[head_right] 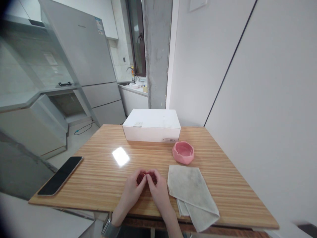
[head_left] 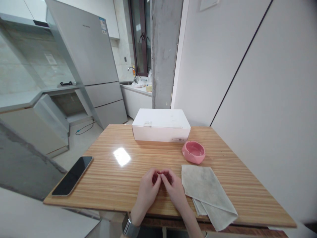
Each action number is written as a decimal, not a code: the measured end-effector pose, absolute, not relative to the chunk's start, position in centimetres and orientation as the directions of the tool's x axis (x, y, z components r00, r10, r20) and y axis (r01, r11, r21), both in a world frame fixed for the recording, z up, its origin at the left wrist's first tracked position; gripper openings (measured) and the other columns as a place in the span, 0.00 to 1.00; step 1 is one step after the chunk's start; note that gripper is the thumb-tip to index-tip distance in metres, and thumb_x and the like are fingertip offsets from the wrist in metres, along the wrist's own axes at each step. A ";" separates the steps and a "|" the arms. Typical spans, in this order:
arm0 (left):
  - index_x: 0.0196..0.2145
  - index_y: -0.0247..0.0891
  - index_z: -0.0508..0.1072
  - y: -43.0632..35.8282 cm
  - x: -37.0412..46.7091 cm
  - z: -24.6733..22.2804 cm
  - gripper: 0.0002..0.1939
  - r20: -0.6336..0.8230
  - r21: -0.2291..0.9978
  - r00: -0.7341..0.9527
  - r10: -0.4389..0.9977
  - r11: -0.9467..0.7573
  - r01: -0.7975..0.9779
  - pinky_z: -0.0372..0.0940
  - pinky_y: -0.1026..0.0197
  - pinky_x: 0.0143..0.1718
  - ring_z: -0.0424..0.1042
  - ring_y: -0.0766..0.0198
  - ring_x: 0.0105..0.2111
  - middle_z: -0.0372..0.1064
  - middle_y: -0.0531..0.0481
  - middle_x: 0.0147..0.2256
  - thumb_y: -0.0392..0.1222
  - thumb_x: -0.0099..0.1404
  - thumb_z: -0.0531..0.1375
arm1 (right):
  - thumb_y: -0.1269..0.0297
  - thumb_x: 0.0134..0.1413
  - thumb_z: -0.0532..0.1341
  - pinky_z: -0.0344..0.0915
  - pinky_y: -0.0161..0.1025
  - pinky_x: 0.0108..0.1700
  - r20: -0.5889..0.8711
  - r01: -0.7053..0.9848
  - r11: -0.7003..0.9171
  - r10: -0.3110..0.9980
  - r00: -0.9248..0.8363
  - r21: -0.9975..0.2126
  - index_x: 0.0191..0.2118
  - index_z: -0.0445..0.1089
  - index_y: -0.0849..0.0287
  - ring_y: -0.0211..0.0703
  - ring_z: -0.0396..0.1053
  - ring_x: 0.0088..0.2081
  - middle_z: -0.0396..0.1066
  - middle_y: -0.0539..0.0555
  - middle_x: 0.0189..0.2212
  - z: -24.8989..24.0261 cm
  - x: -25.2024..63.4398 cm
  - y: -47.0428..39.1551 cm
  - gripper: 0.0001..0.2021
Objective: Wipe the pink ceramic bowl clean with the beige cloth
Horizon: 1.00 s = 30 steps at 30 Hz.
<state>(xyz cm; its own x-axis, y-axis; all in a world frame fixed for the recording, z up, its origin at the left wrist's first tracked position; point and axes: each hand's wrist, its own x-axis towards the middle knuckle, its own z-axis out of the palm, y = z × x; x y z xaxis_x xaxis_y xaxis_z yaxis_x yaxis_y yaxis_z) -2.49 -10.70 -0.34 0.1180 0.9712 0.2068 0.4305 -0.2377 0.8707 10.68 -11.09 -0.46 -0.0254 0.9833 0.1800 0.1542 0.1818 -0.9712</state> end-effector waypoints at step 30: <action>0.36 0.38 0.71 -10.6 -2.5 -0.1 0.08 0.198 0.867 0.121 0.973 -0.231 0.442 0.62 0.60 0.35 0.70 0.61 0.32 0.72 0.48 0.31 0.41 0.66 0.53 | 0.59 0.60 0.57 0.69 0.42 0.42 0.192 0.162 0.195 0.981 -0.035 -0.967 0.36 0.71 0.55 0.47 0.74 0.37 0.77 0.54 0.35 -0.3 10.6 -11.2 0.08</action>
<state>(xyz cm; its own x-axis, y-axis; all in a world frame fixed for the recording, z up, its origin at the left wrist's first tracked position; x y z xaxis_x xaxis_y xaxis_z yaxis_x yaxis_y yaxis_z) -2.48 -10.63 -0.14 0.1208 0.9728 0.1979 0.4421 -0.2312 0.8667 10.61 -11.20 -0.34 -0.0349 0.9809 0.1916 0.1624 0.1947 -0.9673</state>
